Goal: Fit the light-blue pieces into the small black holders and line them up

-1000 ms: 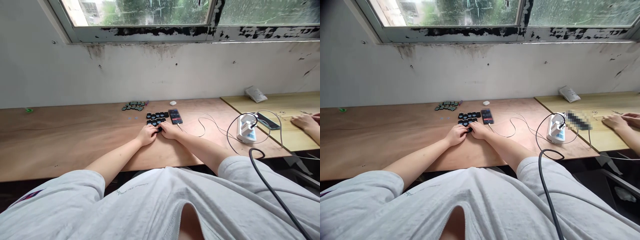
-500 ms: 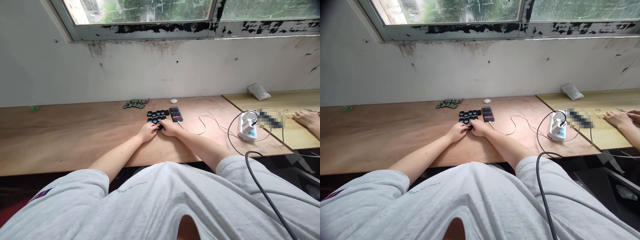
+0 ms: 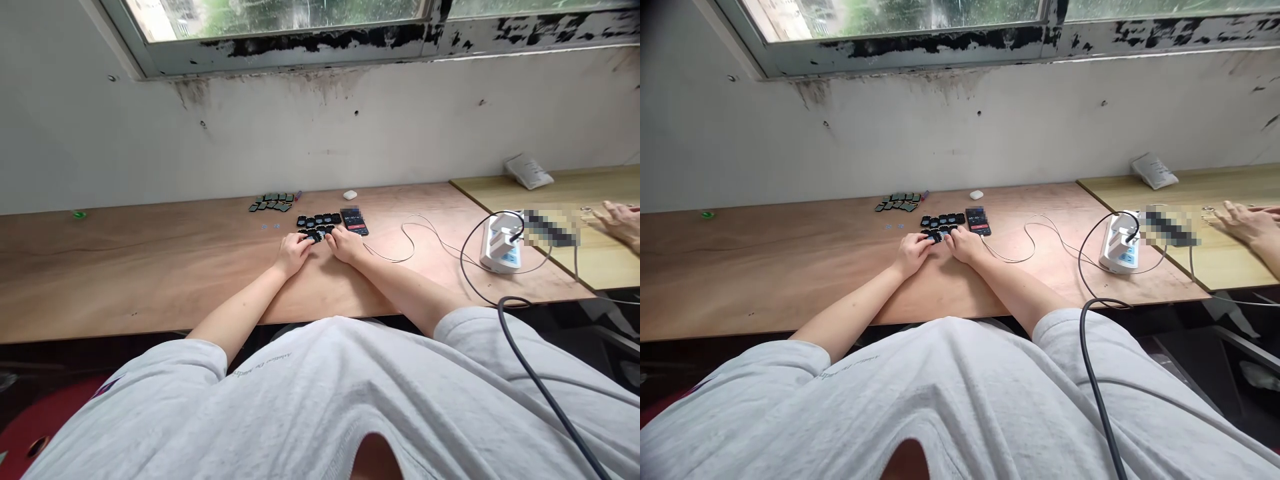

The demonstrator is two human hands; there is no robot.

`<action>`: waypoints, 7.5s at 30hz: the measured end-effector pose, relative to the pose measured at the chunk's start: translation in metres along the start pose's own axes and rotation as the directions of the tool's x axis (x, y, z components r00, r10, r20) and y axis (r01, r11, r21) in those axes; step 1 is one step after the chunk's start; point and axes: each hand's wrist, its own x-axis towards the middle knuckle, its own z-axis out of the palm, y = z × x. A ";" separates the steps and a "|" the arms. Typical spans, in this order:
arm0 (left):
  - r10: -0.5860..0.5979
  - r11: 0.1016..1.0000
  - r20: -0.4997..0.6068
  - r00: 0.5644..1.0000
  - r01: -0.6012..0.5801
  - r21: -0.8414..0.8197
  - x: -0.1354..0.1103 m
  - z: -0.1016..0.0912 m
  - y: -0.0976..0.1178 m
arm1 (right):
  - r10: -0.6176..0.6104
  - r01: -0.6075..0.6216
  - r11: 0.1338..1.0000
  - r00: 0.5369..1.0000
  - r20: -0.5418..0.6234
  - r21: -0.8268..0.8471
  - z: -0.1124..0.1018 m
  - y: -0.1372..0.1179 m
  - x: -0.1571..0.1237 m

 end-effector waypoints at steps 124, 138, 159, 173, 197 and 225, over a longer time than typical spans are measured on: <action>0.067 0.922 -0.116 0.991 -0.106 -0.373 0.028 0.006 0.002 | -0.428 0.386 0.875 0.899 0.095 0.293 -0.001 0.030 -0.005; 0.415 0.860 0.069 0.907 -0.367 -0.355 0.026 0.011 -0.002 | -0.384 0.290 0.851 0.912 0.142 0.438 -0.001 0.029 -0.001; 0.465 0.871 0.131 0.876 -0.425 -0.246 0.027 0.007 -0.004 | -0.354 0.269 0.844 0.929 0.105 0.463 0.003 0.031 -0.002; 0.436 0.899 0.261 0.862 -0.398 -0.184 0.029 -0.001 -0.002 | -0.347 0.244 0.842 0.928 0.138 0.480 0.004 0.032 -0.001; -0.158 0.978 -0.171 0.973 0.178 0.106 0.059 0.004 -0.091 | -0.170 0.112 0.722 0.985 0.018 0.682 -0.002 0.025 -0.009; -0.409 0.864 0.031 0.912 0.376 0.333 0.040 -0.019 -0.125 | -0.029 0.029 0.997 1.000 0.000 0.065 0.008 0.025 -0.008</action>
